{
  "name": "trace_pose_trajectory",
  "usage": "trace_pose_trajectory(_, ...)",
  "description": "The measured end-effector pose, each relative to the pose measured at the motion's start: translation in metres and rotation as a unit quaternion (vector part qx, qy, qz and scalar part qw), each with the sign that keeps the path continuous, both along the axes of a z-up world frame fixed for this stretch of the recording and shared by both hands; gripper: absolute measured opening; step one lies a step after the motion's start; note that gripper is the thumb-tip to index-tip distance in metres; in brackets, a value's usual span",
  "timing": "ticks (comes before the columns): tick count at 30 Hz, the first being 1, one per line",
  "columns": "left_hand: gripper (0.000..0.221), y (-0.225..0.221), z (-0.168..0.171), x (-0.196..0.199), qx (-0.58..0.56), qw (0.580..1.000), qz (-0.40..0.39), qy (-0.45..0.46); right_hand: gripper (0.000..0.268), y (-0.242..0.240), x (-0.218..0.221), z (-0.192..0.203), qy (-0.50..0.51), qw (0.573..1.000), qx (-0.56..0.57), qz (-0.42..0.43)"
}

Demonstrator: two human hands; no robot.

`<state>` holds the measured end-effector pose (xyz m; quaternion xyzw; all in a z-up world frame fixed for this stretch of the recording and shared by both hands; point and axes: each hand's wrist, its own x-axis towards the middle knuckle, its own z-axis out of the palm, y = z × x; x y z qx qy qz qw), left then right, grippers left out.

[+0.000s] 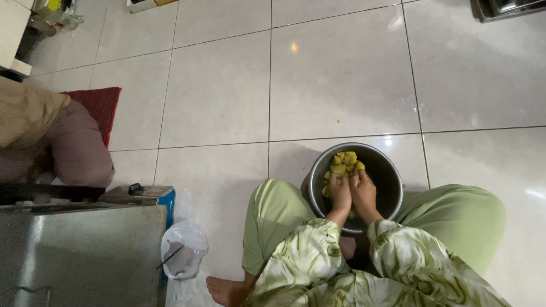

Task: Kneading a yellow dough in a metal bowl while sitting on the floor.

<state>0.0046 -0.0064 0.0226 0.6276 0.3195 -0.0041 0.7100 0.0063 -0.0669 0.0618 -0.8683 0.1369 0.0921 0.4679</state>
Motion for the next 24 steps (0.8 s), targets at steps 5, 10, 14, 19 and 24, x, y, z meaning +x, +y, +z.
trace_pose_trajectory(5, 0.012, -0.002, -0.031, 0.000, 0.012, 0.999, -0.004, 0.049, 0.026, -0.003, -0.002, -0.007, 0.004, 1.000, -0.010, -0.009)
trace_pose_trajectory(10, 0.010, -0.002, 0.041, -0.023, -0.013, 0.999, -0.030, 0.033, 0.023, -0.014, -0.016, 0.000, -0.066, 0.998, 0.016, 0.014)
trace_pose_trajectory(14, 0.037, 0.025, 0.088, -0.028, 0.003, 0.964, -0.243, 0.105, 0.020, -0.042, -0.012, -0.012, -0.188, 0.976, -0.048, 0.101)
trace_pose_trajectory(19, 0.060, 0.044, 0.126, -0.017, 0.245, 0.905, -0.335, 0.096, 0.027, -0.051, 0.023, -0.018, -0.133, 0.990, -0.015, 0.047)
trace_pose_trajectory(24, 0.064, 0.027, 0.086, 0.005, 0.218, 0.943, -0.243, 0.058, 0.059, -0.040, 0.063, -0.090, 0.027, 0.997, -0.029, 0.065)
